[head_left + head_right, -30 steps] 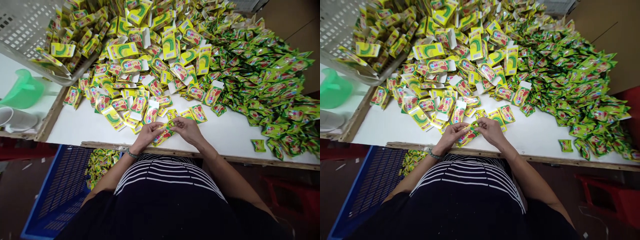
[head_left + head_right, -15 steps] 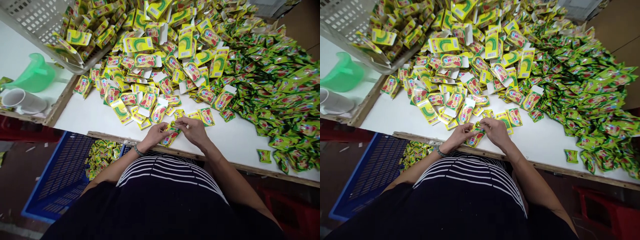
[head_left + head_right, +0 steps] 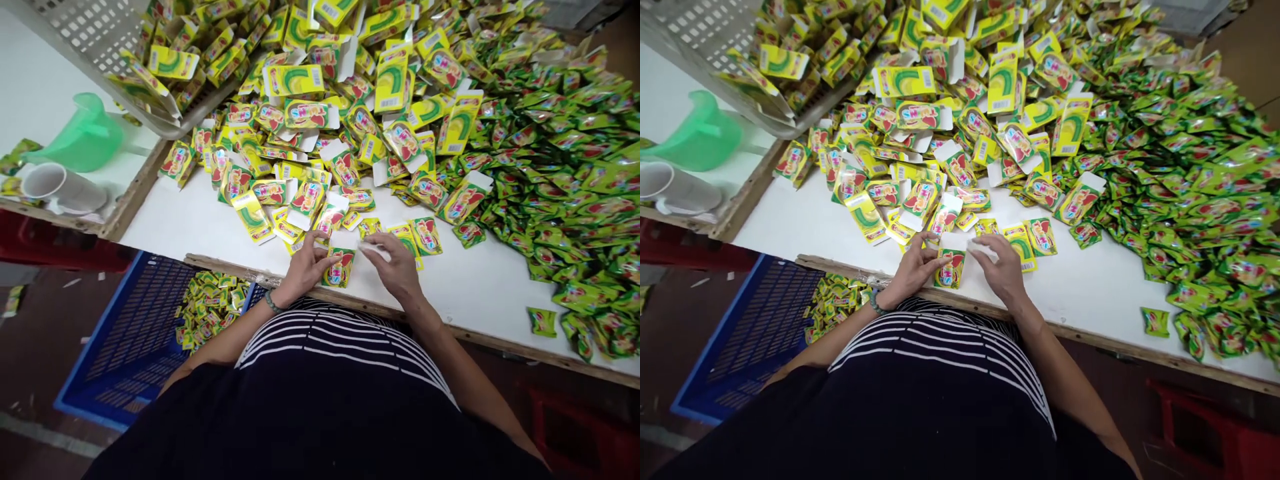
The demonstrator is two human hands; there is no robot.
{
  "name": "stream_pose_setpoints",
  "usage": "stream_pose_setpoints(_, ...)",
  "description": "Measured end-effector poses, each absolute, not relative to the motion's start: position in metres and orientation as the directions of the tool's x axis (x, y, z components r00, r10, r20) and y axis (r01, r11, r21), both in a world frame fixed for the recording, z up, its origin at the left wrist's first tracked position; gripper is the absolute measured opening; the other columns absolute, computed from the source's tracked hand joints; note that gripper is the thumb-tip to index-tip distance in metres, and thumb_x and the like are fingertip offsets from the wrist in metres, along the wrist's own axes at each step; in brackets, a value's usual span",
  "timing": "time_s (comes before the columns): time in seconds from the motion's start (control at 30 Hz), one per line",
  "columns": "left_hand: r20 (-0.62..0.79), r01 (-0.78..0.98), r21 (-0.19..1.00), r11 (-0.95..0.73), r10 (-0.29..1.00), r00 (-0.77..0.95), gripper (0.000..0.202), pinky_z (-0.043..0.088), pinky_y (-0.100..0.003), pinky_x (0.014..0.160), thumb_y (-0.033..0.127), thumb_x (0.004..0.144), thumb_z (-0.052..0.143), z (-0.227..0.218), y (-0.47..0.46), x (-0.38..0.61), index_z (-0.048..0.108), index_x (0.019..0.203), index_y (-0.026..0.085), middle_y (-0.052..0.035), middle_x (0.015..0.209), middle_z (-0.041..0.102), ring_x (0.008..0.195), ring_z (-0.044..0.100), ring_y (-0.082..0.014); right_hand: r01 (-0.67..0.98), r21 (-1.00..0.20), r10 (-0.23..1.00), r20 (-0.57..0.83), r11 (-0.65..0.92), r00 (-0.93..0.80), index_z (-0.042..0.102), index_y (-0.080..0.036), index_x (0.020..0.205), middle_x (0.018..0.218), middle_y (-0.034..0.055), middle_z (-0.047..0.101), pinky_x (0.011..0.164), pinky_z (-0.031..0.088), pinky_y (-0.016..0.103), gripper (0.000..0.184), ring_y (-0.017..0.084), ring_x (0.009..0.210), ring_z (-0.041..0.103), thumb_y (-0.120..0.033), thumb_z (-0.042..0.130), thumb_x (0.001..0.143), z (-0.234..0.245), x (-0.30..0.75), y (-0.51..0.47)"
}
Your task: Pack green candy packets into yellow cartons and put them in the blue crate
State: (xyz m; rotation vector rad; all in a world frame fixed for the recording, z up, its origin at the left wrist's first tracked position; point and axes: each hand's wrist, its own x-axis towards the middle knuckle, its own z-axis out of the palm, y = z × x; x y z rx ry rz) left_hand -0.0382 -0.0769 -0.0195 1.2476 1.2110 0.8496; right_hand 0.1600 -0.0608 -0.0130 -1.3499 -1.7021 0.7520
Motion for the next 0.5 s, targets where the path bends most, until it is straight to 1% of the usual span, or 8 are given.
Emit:
stream_pose_setpoints(0.1, -0.137, 0.204, 0.975, 0.09, 0.964, 0.227, 0.051, 0.036, -0.02, 0.057, 0.042, 0.083, 0.065, -0.019, -0.081, -0.038, 0.04, 0.123, 0.021, 0.0059, 0.066, 0.06, 0.057, 0.052, -0.0106, 0.374, -0.912, 0.981, 0.117, 0.168, -0.154, 0.07, -0.023, 0.095, 0.099, 0.0067, 0.071, 0.076, 0.054, 0.037, 0.028, 0.021, 0.091, 0.065, -0.049, 0.063, 0.085, -0.025, 0.16, -0.071)
stream_pose_setpoints(0.17, -0.109, 0.248, 0.968, 0.042, 0.959, 0.261, 0.046, 0.035, -0.021, 0.058, 0.042, 0.085, 0.063, -0.017, -0.082, -0.037, 0.044, 0.121, 0.02, 0.005, 0.067, 0.059, 0.059, 0.051, -0.011, 0.352, -0.925, 0.977, 0.076, 0.144, -0.2, 0.07, -0.022, 0.088, 0.092, 0.0055, 0.07, 0.074, 0.054, 0.035, 0.028, 0.019, 0.084, 0.065, -0.049, 0.063, 0.084, -0.028, 0.158, -0.074)
stream_pose_setpoints(0.23, -0.086, 0.277, 0.961, 0.003, 0.953, 0.289, 0.039, 0.035, -0.022, 0.059, 0.042, 0.086, 0.061, -0.014, -0.082, -0.036, 0.049, 0.116, 0.02, 0.0051, 0.065, 0.055, 0.059, 0.049, -0.011, 0.364, -0.924, 0.973, 0.036, 0.12, -0.23, 0.069, -0.022, 0.084, 0.085, 0.0043, 0.07, 0.072, 0.054, 0.034, 0.029, 0.018, 0.077, 0.064, -0.05, 0.064, 0.083, -0.028, 0.159, -0.072)
stream_pose_setpoints(0.27, -0.078, 0.283, 0.959, -0.011, 0.951, 0.299, 0.034, 0.034, -0.022, 0.059, 0.042, 0.087, 0.06, -0.013, -0.082, -0.035, 0.051, 0.112, 0.02, 0.0056, 0.063, 0.053, 0.058, 0.046, -0.0108, 0.37, -0.923, 0.973, 0.017, 0.104, -0.232, 0.069, -0.022, 0.086, 0.082, 0.0035, 0.069, 0.071, 0.053, 0.034, 0.029, 0.017, 0.074, 0.063, -0.05, 0.065, 0.082, -0.027, 0.159, -0.07)
stream_pose_setpoints(0.33, -0.073, 0.285, 0.958, -0.019, 0.948, 0.311, 0.029, 0.032, -0.022, 0.058, 0.042, 0.087, 0.06, -0.013, -0.081, -0.034, 0.053, 0.104, 0.02, 0.0067, 0.06, 0.047, 0.056, 0.041, -0.0101, 0.383, -0.92, 0.976, -0.007, 0.078, -0.216, 0.068, -0.022, 0.099, 0.078, 0.0021, 0.068, 0.07, 0.053, 0.034, 0.033, 0.017, 0.071, 0.063, -0.05, 0.066, 0.081, -0.024, 0.162, -0.065)
stream_pose_setpoints(0.4, -0.086, 0.258, 0.966, 0.004, 0.948, 0.307, 0.029, 0.029, -0.022, 0.056, 0.043, 0.086, 0.061, -0.015, -0.081, -0.034, 0.052, 0.101, 0.02, 0.0078, 0.058, 0.044, 0.054, 0.038, -0.0093, 0.425, -0.901, 0.979, -0.007, 0.082, -0.204, 0.067, -0.023, 0.107, 0.081, 0.0026, 0.071, 0.072, 0.053, 0.036, 0.038, 0.018, 0.07, 0.064, -0.05, 0.067, 0.08, -0.02, 0.164, -0.061)
stream_pose_setpoints(0.43, -0.099, 0.23, 0.973, 0.029, 0.948, 0.301, 0.031, 0.028, -0.021, 0.055, 0.043, 0.085, 0.062, -0.016, -0.081, -0.033, 0.051, 0.102, 0.02, 0.0082, 0.058, 0.045, 0.054, 0.037, -0.0089, 0.45, -0.888, 0.977, -0.001, 0.098, -0.214, 0.068, -0.023, 0.106, 0.085, 0.0035, 0.072, 0.074, 0.053, 0.037, 0.036, 0.018, 0.071, 0.065, -0.049, 0.066, 0.081, -0.017, 0.164, -0.06)
stream_pose_setpoints(0.5, -0.136, 0.149, 0.984, 0.095, 0.948, 0.29, 0.037, 0.027, -0.021, 0.053, 0.044, 0.082, 0.065, -0.019, -0.081, -0.033, 0.046, 0.105, 0.022, 0.0088, 0.06, 0.047, 0.052, 0.038, -0.0082, 0.472, -0.871, 0.969, 0.021, 0.14, -0.247, 0.073, -0.024, 0.096, 0.092, 0.005, 0.075, 0.078, 0.053, 0.038, 0.028, 0.02, 0.077, 0.067, -0.047, 0.063, 0.084, -0.012, 0.165, -0.059)
